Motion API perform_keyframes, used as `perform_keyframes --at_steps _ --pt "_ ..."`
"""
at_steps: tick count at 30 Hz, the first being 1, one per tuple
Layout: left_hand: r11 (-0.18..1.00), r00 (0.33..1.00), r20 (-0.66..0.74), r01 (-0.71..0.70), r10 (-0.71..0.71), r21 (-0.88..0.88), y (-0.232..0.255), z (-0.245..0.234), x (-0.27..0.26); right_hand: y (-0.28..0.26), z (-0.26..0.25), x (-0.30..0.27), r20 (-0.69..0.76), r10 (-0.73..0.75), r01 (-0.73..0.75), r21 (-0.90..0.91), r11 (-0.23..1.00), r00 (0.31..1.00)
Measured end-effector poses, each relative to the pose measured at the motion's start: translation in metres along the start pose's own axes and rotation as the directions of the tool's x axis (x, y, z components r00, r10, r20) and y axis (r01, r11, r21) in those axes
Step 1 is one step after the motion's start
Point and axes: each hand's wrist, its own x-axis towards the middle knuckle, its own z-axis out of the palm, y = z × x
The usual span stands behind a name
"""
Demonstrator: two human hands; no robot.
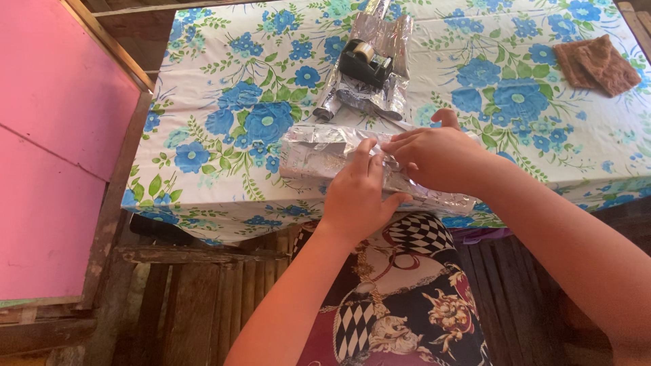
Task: The person wraps a long rectangular gift box with silver wrapping paper on a floral tablecloth. They fold the paper edges, secure them with clear tape, trim excess paper with scissors, and fold the ends to complete the package.
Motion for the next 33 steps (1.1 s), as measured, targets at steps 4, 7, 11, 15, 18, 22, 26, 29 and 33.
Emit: perform_keyframes --at_steps 4,7,11,15,18,22,26,29,33 --pt "0.996 0.999 0.036 -0.033 0.030 0.080 -0.004 0.003 -0.002 -0.001 -0.002 -0.004 0.036 -0.003 0.005 -0.061 0.998 0.999" --pt "0.977 0.994 0.073 -0.089 0.076 0.196 -0.008 0.006 -0.003 0.000 -0.002 -0.008 0.043 0.006 -0.002 -0.079 0.997 0.999" --pt "0.933 0.983 0.028 -0.182 0.182 0.309 -0.012 0.010 -0.002 -0.001 0.005 -0.022 -0.058 -0.031 0.026 -0.075 0.997 0.998" --pt "0.923 0.981 0.059 -0.196 0.187 0.330 -0.014 0.009 0.002 0.008 0.014 -0.035 -0.054 -0.029 0.025 -0.066 0.998 0.998" --pt "0.934 0.985 0.130 -0.153 0.116 0.322 -0.010 0.010 0.007 0.028 0.015 -0.049 -0.322 -0.043 0.101 0.165 0.981 0.946" --pt "0.920 0.980 0.157 -0.174 0.125 0.352 -0.006 0.008 0.012 0.064 0.014 -0.072 -0.425 0.253 -0.121 0.314 0.942 0.869" --pt "0.904 0.971 0.187 -0.208 0.147 0.373 -0.005 0.003 0.019 0.083 0.029 -0.083 -0.307 0.521 -0.278 0.579 0.766 0.796" --pt "0.914 0.962 0.239 -0.214 0.135 0.344 -0.005 0.000 0.023 0.087 0.053 -0.087 0.054 0.715 -0.414 0.845 0.339 0.697" --pt "0.912 0.950 0.260 -0.256 0.175 0.321 -0.004 -0.002 0.032 0.081 0.101 -0.084 0.173 0.610 -0.284 0.955 0.090 0.774"
